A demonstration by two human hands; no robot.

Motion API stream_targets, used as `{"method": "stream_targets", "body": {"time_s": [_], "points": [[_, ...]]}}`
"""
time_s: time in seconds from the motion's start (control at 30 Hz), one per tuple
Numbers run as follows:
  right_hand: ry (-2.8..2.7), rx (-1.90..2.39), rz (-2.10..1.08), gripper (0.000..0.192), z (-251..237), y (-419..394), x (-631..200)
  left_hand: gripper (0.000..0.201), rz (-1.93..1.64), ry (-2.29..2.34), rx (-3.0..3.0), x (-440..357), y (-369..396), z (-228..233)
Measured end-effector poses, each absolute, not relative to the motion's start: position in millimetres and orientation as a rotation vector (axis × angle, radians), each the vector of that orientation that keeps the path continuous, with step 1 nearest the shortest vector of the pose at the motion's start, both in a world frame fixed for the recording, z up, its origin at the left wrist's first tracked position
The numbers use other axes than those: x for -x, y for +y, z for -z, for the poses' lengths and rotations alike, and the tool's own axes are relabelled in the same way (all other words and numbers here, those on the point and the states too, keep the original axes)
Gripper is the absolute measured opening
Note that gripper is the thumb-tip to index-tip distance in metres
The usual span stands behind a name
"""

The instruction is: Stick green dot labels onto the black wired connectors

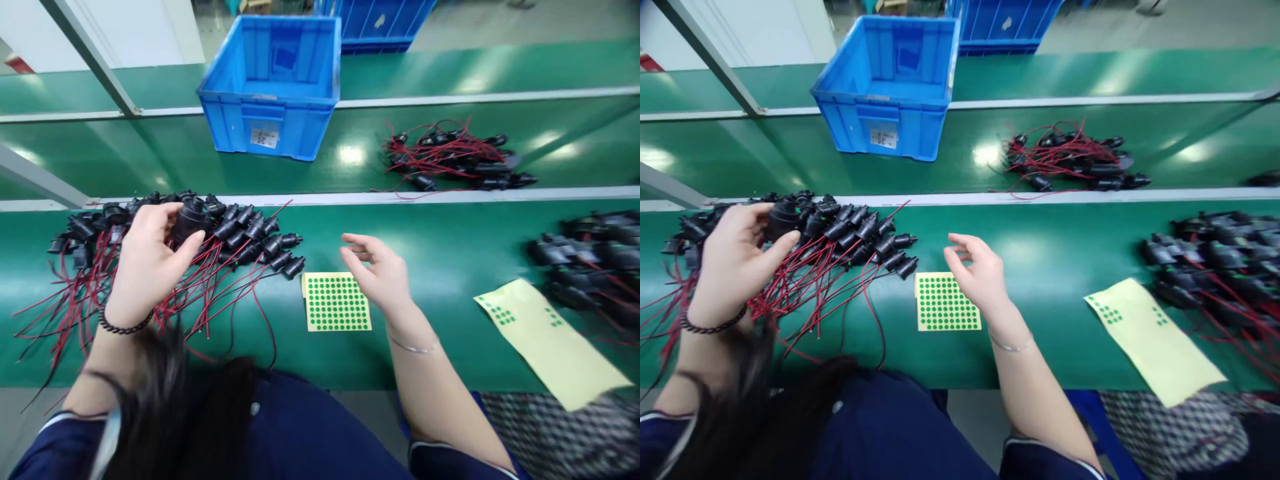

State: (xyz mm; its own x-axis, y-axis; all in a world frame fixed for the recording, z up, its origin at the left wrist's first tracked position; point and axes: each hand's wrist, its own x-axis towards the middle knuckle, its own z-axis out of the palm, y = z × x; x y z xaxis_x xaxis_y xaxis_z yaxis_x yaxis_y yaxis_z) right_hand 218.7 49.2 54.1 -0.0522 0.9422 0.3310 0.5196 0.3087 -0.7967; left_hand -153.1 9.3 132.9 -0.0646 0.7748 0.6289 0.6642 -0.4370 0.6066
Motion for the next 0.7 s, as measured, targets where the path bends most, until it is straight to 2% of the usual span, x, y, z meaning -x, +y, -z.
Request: {"method": "stream_targets", "body": {"time_s": [0.13,0.27,0.43,0.53,0.63,0.7], "points": [[-1.726,1.816,-0.561,0.028,-39.1,118.5,-249.0,0.041,-0.912,1.993,-2.233,136.3,42.7,-100.8],[-1.622,2.050,-0.401,0.028,-40.4,182.8,-289.0,0.039,-0.565,2.172,-2.271,108.4,49.0,-88.8],[-1.447,2.193,-0.257,0.037,-39.3,234.8,-317.5,0.053,-0.535,2.241,-2.274,102.0,37.7,-86.6],[-1.407,2.192,-0.234,0.044,-34.1,253.3,-319.2,0.048,-0.553,2.204,-2.275,99.9,32.3,-79.9],[-1.400,2.131,-0.252,0.030,-33.7,263.8,-318.3,0.046,-0.712,2.165,-2.259,96.9,25.2,-78.0],[-1.383,2.060,-0.231,0.028,-40.7,266.0,-320.1,0.047,-0.918,2.090,-2.254,94.8,18.1,-82.2]]}}
